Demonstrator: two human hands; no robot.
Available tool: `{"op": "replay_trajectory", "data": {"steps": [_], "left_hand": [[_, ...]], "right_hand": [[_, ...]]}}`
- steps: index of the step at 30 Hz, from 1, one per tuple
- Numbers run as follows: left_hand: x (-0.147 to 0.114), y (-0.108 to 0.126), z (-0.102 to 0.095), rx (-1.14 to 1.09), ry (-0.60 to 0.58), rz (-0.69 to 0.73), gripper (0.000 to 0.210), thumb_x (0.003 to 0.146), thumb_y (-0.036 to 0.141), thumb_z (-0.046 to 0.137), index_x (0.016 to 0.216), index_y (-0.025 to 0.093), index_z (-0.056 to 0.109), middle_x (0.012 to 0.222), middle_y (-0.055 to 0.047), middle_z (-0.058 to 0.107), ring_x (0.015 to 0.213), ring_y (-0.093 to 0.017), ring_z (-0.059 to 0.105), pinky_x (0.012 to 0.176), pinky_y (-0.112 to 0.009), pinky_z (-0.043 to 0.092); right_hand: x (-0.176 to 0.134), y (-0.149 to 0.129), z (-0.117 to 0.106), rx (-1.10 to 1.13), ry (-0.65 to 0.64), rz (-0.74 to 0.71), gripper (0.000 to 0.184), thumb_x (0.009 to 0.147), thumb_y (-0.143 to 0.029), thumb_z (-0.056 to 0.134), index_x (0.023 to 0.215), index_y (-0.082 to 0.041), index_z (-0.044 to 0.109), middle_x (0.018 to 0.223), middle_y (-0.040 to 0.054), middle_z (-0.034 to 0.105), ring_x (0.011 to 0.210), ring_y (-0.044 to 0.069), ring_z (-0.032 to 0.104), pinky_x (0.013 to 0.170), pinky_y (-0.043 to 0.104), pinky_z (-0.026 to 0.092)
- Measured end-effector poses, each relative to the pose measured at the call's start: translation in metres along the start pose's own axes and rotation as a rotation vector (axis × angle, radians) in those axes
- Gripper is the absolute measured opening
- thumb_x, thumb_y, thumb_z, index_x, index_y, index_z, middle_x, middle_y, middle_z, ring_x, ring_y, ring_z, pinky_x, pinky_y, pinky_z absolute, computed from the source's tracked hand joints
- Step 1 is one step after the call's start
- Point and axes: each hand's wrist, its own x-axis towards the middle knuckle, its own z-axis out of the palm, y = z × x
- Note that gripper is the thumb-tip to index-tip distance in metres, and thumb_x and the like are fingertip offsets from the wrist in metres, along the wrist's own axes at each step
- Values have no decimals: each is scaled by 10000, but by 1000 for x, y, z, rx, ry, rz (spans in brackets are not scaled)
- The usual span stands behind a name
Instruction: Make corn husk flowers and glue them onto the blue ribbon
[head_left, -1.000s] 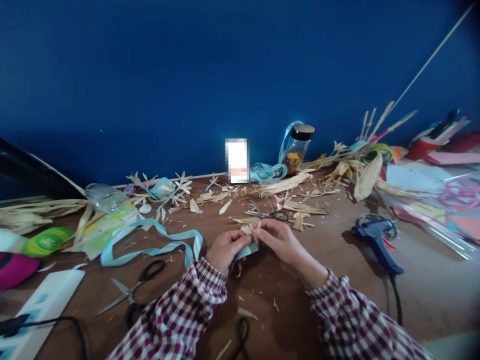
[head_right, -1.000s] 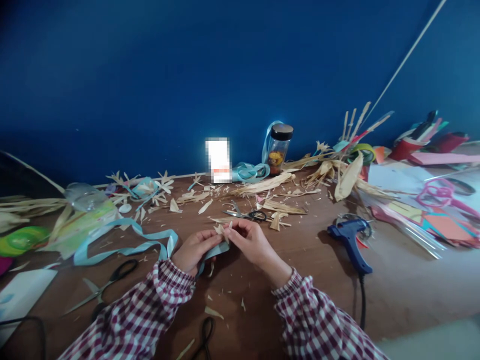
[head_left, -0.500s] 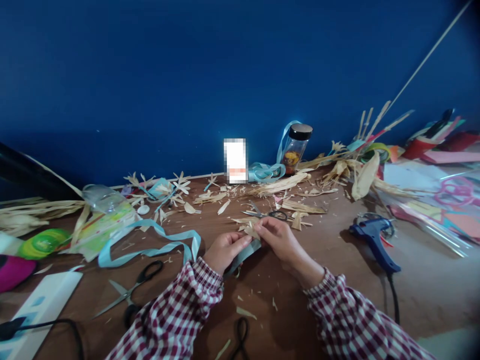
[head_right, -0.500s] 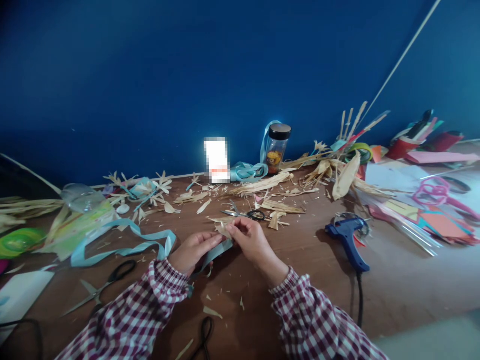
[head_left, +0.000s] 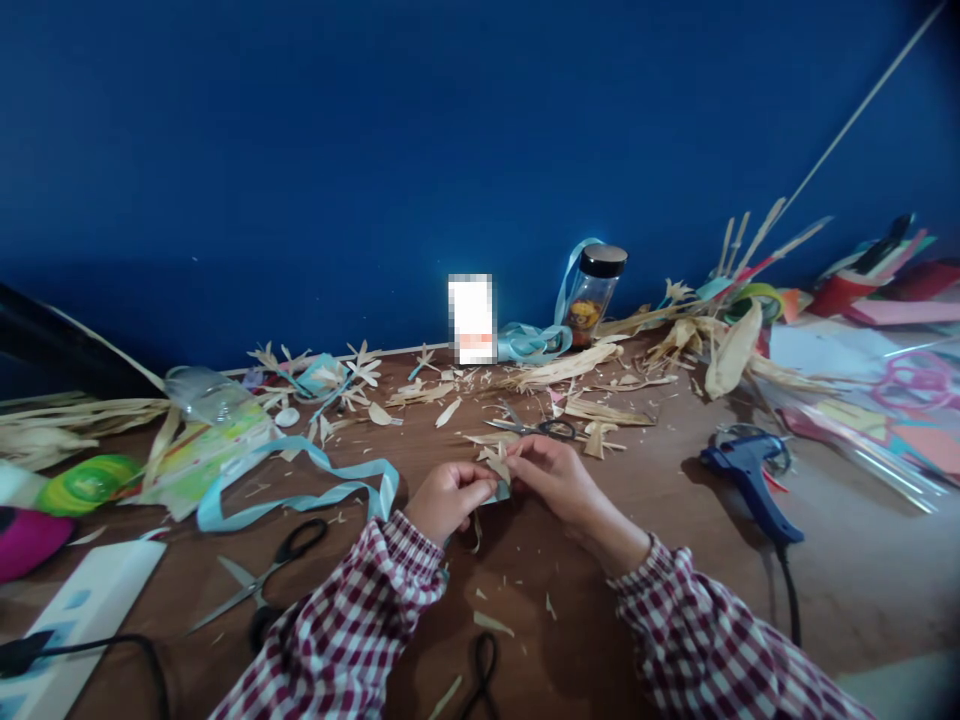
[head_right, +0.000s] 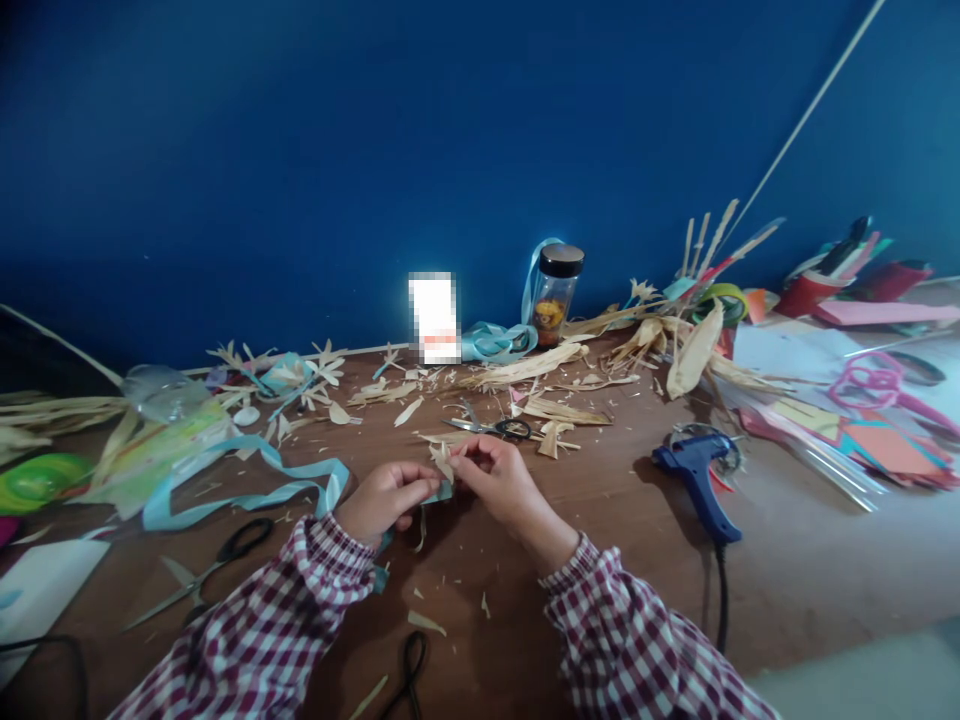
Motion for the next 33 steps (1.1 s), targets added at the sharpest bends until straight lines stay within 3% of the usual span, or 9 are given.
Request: {"op": "replay_trajectory", "data": {"steps": [9,18,25,33], "left_hand": [[3,0,-1,8,68,9,112,607,258,702,660,159,706,433,48,502,312,-39,322,312,-161,233],[-2,5,-4,70,-48,43,163,639,301,670,692,149,697,454,47,478,320,-36,316,320,-160,255],[-1,5,-5,156,-64,19,242,656,337,635,776,135,695,490,49,476,334,-33,306,336,-171,247],[-3,9,-3,236,-85,20,288,676,367,605,795,114,672,510,49,481,345,-43,347,362,-190,256]], "right_hand": [[-3,-2,3,136,1,80,253,744,-350,664,901,-158,618,733,1,603,650,96,551,596,209,476],[-5,-5,-3,284,-188,200,221,716,-326,704,826,-171,590,758,-18,595,643,78,552,618,204,487],[-5,-6,-5,285,-231,218,249,689,-306,740,823,-174,576,793,-16,606,670,76,556,605,179,458],[-1,0,-5,296,-193,186,282,649,-294,775,807,-171,577,798,-12,621,687,91,566,629,210,433]]}}
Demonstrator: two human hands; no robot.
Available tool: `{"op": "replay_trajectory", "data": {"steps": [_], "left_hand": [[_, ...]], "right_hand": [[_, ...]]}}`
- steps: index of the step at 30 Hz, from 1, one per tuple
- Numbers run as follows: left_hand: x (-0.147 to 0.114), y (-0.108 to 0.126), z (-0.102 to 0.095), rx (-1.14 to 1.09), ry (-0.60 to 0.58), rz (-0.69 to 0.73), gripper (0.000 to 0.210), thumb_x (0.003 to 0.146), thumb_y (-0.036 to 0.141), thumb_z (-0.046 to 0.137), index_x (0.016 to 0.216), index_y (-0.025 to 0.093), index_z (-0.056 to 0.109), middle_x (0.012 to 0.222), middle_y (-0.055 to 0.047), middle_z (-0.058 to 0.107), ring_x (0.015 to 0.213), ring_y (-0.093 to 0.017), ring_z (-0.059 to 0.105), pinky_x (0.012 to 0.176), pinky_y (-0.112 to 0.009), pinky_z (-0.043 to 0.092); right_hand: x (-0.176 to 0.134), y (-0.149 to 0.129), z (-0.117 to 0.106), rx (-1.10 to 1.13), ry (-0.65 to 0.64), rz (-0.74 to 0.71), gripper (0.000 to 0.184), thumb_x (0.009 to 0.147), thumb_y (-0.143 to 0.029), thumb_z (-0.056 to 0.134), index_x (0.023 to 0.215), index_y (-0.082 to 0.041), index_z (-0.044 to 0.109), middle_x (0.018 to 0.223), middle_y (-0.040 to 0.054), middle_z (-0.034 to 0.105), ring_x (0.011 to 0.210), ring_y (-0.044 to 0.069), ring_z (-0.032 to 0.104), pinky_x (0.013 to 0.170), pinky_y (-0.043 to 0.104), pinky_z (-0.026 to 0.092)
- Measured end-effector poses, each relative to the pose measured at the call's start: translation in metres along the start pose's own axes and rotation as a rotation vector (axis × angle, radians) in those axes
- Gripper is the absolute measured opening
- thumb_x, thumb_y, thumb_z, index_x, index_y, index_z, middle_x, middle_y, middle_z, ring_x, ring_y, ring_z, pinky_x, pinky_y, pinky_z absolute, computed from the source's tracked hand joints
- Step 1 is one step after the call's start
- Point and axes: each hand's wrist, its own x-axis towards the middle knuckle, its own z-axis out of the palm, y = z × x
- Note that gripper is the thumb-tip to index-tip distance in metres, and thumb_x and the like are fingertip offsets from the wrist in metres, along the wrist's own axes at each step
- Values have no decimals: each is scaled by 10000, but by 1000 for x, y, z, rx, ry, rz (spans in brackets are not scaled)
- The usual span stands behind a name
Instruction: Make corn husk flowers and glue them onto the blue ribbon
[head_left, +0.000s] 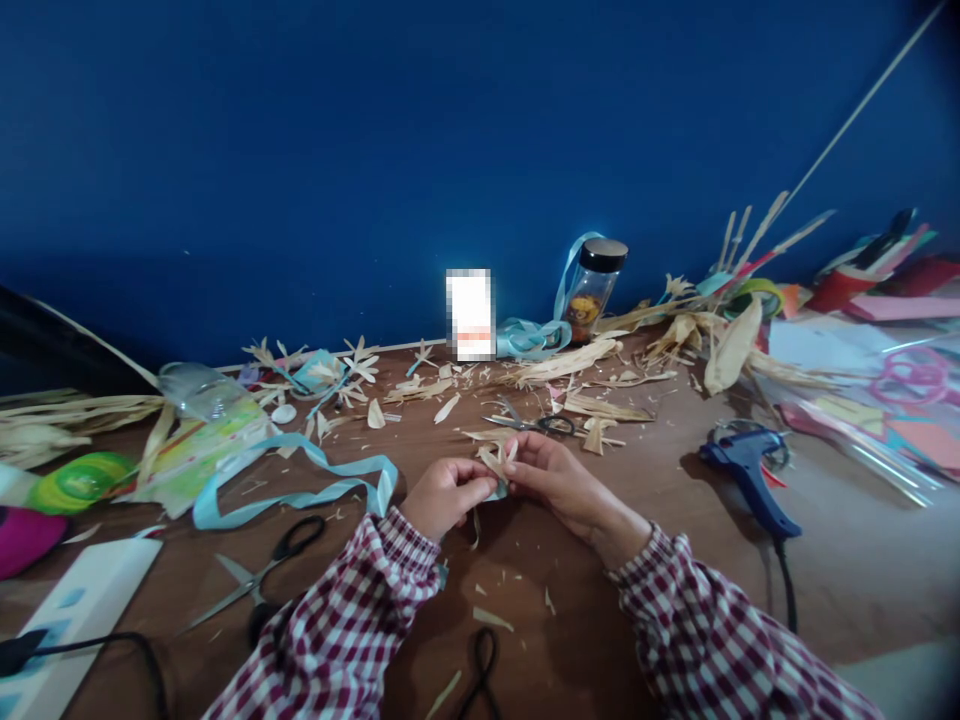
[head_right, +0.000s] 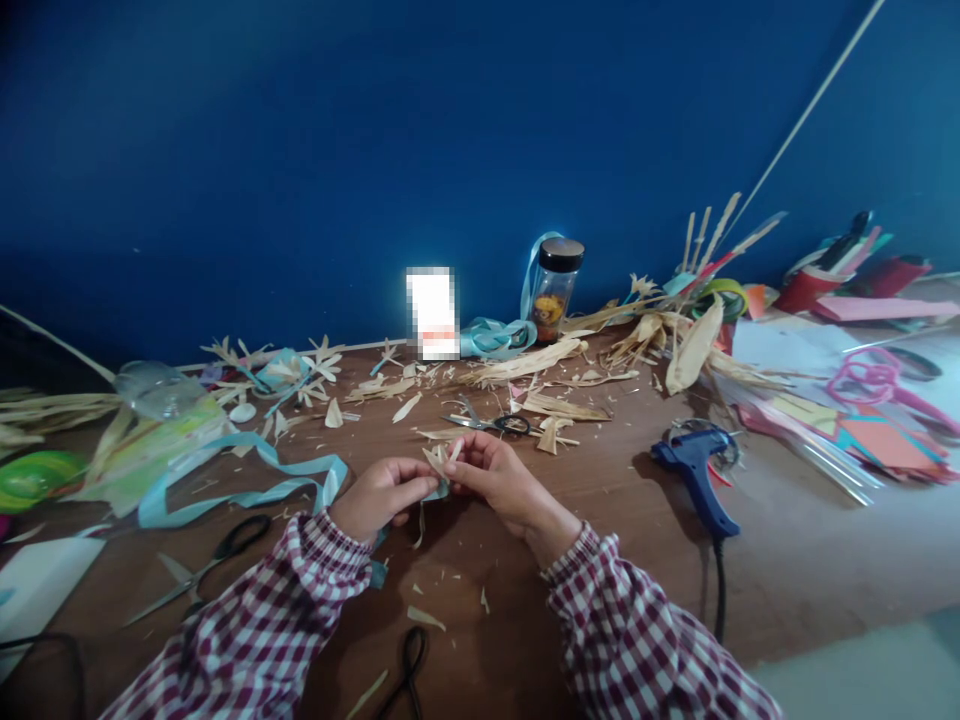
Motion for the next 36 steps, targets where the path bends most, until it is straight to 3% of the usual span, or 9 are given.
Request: {"op": "replay_trajectory", "data": {"steps": [6,12,22,30,36], "left_hand": [[-2,3,0,20,-32,29,298,680,394,603,779,120,667,533,38,506,365,-50,375,388,-195,270],[-1,0,2,-18,-38,41,276,656,383,632,733,118,651,541,33,519,387,-53,371,391,-194,292],[-2,-1,5,-7,-5,12,241,674,348,638,737,117,662,508,44,500,371,-47,354,381,-187,262],[0,0,7,-1,38,0,215,682,327,619,709,115,648,535,34,533,359,-44,365,374,-189,268],[1,-1,8,-12,55,-18,208,680,326,622,696,119,633,537,38,530,352,-45,386,365,-185,266]], "right_hand": [[0,0,0,5,14,-31,287,652,-274,773,829,-185,566,747,-26,611,664,93,566,631,222,433],[1,1,-1,8,41,-6,439,643,-271,776,1020,-207,561,709,-38,604,620,86,557,626,230,437],[2,5,-2,-54,22,-43,265,659,-293,762,798,-158,581,742,-10,591,645,89,524,593,217,408],[3,4,-2,19,37,-34,282,613,-274,793,724,-153,563,760,-12,613,705,108,574,703,256,442],[3,4,-1,17,56,-48,305,601,-280,798,736,-163,551,704,-36,580,654,89,543,652,237,440]]}}
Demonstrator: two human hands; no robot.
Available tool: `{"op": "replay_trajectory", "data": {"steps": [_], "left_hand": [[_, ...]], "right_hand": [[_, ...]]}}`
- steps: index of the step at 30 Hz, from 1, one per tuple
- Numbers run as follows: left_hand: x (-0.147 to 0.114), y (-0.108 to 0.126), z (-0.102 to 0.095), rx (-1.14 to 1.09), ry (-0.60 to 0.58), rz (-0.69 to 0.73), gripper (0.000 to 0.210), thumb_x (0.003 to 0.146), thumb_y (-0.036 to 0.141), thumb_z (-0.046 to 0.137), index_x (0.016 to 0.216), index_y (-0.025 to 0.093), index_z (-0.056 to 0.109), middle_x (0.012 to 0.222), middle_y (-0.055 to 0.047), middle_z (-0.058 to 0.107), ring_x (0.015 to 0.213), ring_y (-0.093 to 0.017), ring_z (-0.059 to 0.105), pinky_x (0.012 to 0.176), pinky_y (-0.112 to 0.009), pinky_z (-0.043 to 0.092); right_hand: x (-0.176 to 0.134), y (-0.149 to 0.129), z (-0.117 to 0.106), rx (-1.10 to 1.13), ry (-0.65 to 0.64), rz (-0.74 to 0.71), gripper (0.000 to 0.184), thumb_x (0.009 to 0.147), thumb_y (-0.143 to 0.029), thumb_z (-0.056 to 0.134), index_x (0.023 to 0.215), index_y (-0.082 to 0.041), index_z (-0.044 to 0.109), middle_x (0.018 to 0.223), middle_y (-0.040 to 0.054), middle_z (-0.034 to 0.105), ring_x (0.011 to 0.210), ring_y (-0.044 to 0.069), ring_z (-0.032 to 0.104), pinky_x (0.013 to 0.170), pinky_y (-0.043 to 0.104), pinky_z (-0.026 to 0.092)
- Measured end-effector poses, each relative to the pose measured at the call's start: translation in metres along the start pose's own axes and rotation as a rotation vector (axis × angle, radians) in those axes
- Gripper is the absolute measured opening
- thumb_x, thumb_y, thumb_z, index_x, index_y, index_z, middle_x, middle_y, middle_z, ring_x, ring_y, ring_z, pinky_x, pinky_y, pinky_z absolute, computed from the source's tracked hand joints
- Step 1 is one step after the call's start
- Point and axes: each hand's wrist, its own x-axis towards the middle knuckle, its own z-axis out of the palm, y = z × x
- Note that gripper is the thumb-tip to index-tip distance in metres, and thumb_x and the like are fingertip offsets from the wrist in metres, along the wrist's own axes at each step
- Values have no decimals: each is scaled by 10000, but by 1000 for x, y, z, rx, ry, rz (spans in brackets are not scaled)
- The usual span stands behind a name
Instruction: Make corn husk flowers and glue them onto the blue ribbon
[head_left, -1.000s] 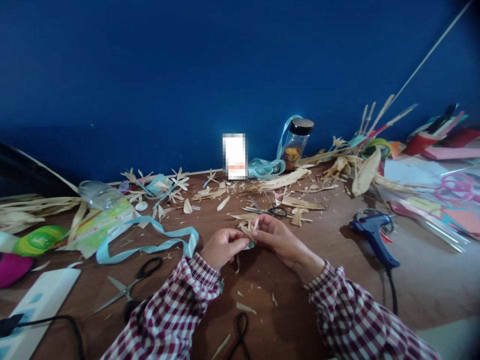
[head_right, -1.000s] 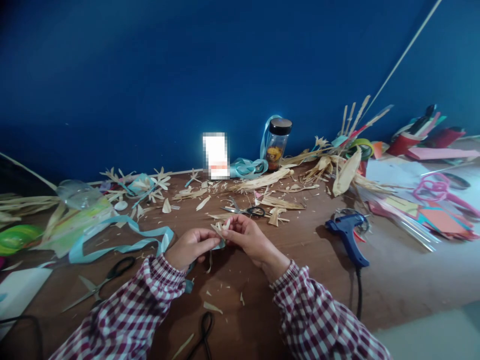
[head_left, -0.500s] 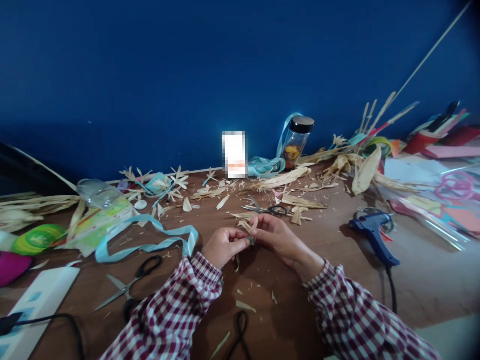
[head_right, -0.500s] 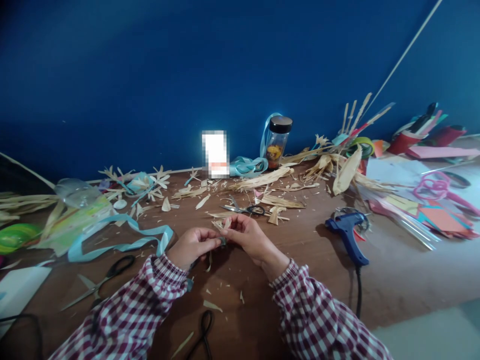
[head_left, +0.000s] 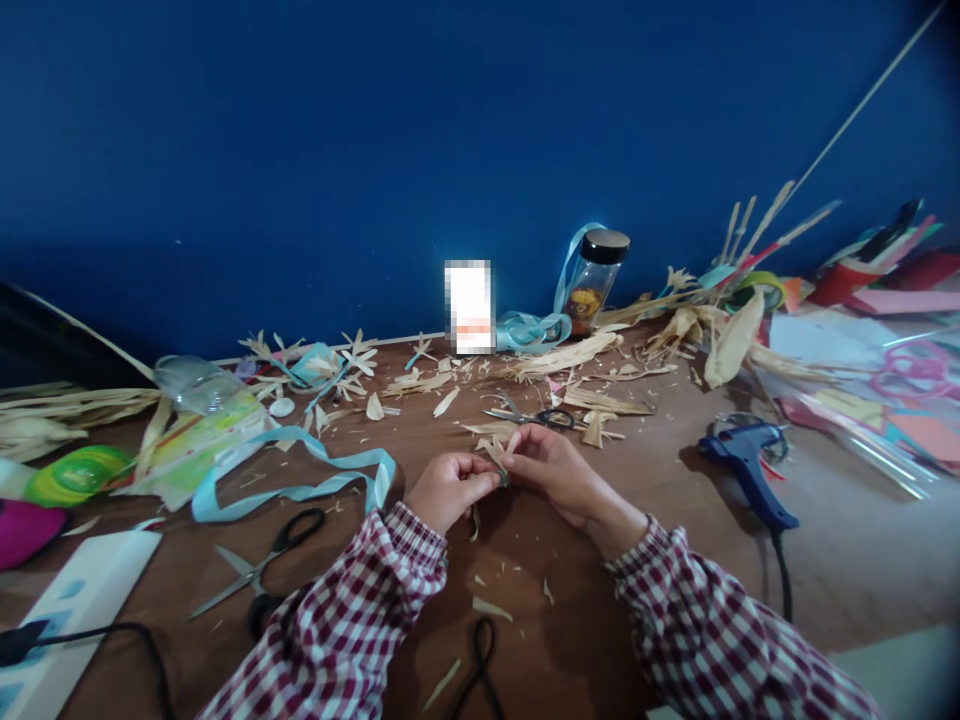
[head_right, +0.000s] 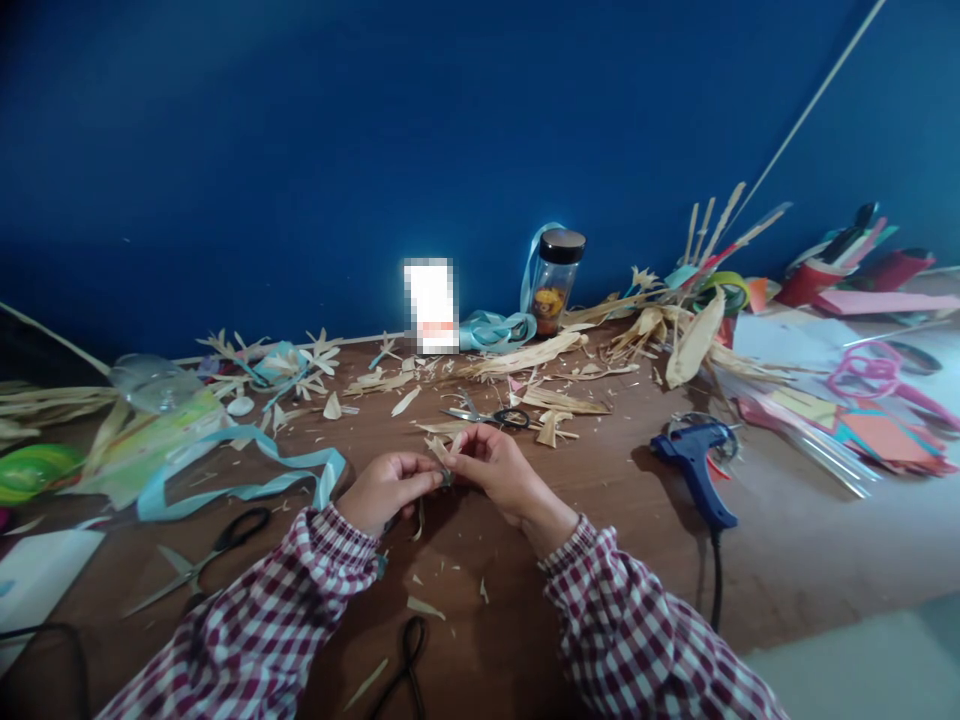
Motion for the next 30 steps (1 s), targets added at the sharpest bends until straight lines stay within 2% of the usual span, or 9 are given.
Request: {"op": "replay_trajectory", "data": {"steps": [4,19,24,30], "left_hand": [[1,-2,0,-18,-4,1,227,675,338,634,720,116,652,553,33,548,357,-46,396,365,-185,277],[0,-4,2,-54,17,-10,280,662,354,665,800,112,694,585,13,595,356,-37,389,367,-183,263],[-1,-3,3,-67,17,-2,336,641,395,689,817,109,702,553,14,588,368,-44,374,383,-193,267],[-3,-3,3,-44,45,5,357,646,425,679,796,101,692,516,26,547,382,-48,368,391,-194,258]], "right_hand": [[1,1,0,-32,13,-50,325,585,-310,802,735,-169,551,680,-42,564,627,86,516,616,228,417],[3,4,-2,-198,62,-141,322,601,-260,776,788,-183,525,735,-38,565,674,96,515,660,246,407],[2,1,-1,-216,70,-129,303,599,-243,773,785,-187,540,726,-39,554,672,100,518,653,250,409],[2,2,1,-151,73,-96,304,575,-301,793,728,-183,559,668,-47,549,616,91,497,613,240,409]]}}
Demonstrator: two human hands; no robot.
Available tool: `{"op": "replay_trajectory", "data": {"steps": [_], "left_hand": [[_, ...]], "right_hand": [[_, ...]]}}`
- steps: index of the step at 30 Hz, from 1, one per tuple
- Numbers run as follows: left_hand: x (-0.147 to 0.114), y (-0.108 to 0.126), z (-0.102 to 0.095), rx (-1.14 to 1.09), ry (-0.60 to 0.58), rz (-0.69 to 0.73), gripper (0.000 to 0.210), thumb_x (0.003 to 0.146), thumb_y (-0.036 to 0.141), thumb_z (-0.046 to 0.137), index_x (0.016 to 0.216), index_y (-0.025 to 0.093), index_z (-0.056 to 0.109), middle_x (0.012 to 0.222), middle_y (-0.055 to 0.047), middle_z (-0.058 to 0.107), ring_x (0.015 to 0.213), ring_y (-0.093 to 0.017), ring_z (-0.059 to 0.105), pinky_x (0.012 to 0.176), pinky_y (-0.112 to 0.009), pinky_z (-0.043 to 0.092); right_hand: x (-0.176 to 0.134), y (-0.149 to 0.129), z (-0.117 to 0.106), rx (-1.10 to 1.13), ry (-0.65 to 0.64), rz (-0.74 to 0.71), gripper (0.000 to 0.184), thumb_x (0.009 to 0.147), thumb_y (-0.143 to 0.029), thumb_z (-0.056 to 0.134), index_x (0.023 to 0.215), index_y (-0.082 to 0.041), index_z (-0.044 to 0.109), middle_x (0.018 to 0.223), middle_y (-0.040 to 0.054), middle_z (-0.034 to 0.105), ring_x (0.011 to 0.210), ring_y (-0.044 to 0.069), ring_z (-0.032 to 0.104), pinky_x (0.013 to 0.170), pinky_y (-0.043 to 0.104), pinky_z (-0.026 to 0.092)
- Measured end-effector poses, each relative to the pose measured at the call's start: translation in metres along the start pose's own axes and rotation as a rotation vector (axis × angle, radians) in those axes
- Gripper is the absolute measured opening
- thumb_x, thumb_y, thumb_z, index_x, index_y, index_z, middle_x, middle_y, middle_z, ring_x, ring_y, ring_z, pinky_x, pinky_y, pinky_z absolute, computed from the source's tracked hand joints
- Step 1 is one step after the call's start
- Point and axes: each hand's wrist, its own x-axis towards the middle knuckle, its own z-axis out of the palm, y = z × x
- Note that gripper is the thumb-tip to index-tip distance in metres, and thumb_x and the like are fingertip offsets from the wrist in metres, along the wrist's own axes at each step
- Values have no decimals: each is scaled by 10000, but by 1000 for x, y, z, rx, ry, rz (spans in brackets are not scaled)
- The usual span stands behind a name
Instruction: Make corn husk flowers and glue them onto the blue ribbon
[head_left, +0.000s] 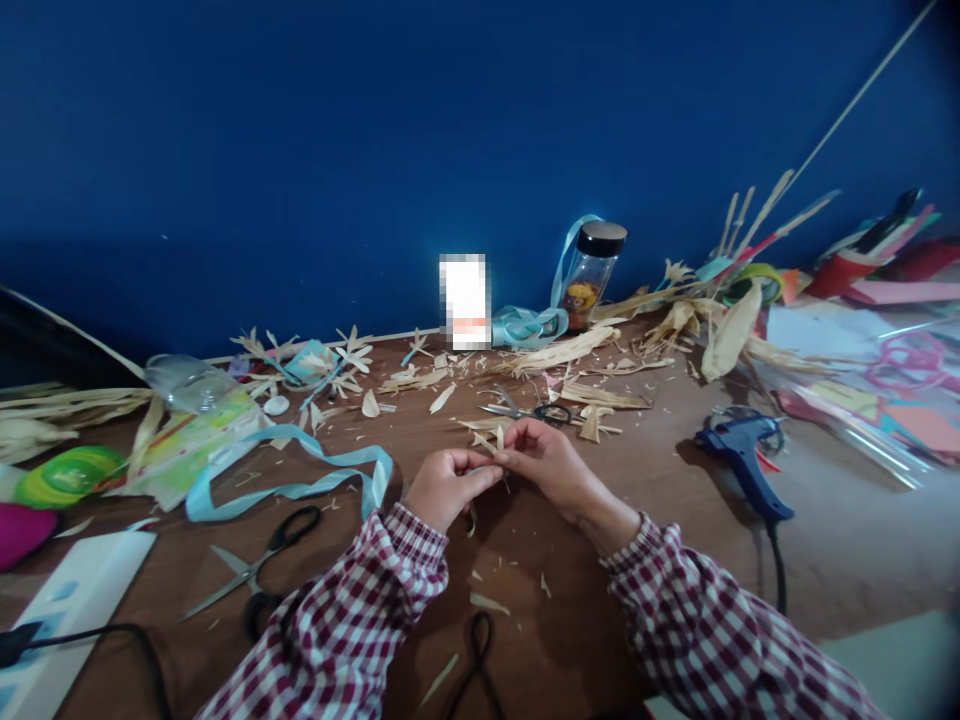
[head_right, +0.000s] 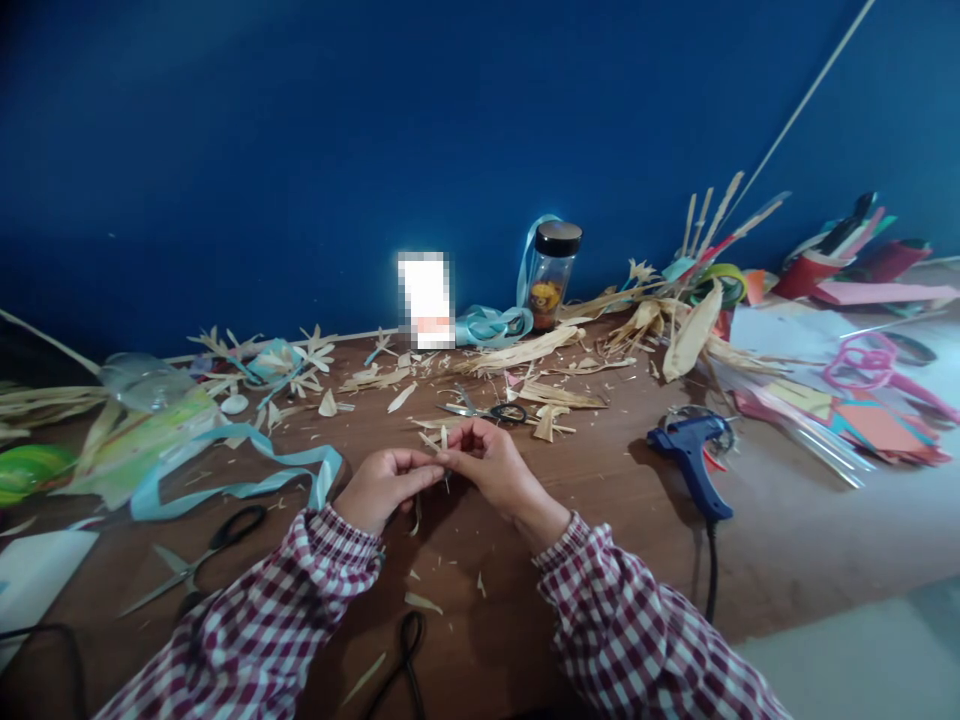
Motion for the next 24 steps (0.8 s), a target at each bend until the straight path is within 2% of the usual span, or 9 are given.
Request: {"op": "replay_trajectory", "data": {"steps": [5,10,15,20,24], "left_hand": [[1,0,1,10,14,-1,322,635,418,684,736,111,677,487,38,520,369,-47,365,382,-193,248],[4,-3,-2,-12,6,17,310,649,419,673,734,122,669,561,15,576,371,-45,380,383,-193,267],[4,-3,-6,-45,12,11,275,649,384,677,744,126,671,550,25,569,372,-44,375,392,-191,282],[3,0,-6,-32,22,12,281,646,385,682,762,129,681,584,18,591,388,-43,379,395,-189,291],[1,1,-5,-2,16,20,283,666,381,667,776,121,677,534,31,547,383,-46,386,398,-187,285]], "right_hand": [[-2,-2,3,30,14,52,306,610,-381,768,715,-170,573,665,-35,545,607,89,496,589,233,435],[-4,-4,4,68,48,47,298,656,-375,747,821,-180,593,725,-14,582,663,103,539,649,252,482],[-4,-4,2,123,5,121,340,698,-367,722,951,-189,581,813,11,617,716,115,587,663,258,493],[-4,-4,1,152,0,129,292,676,-334,742,883,-180,604,764,-7,615,696,103,578,686,251,488],[-5,-4,0,145,-58,140,326,678,-325,743,928,-192,581,764,-8,628,667,104,584,647,246,483]]}}
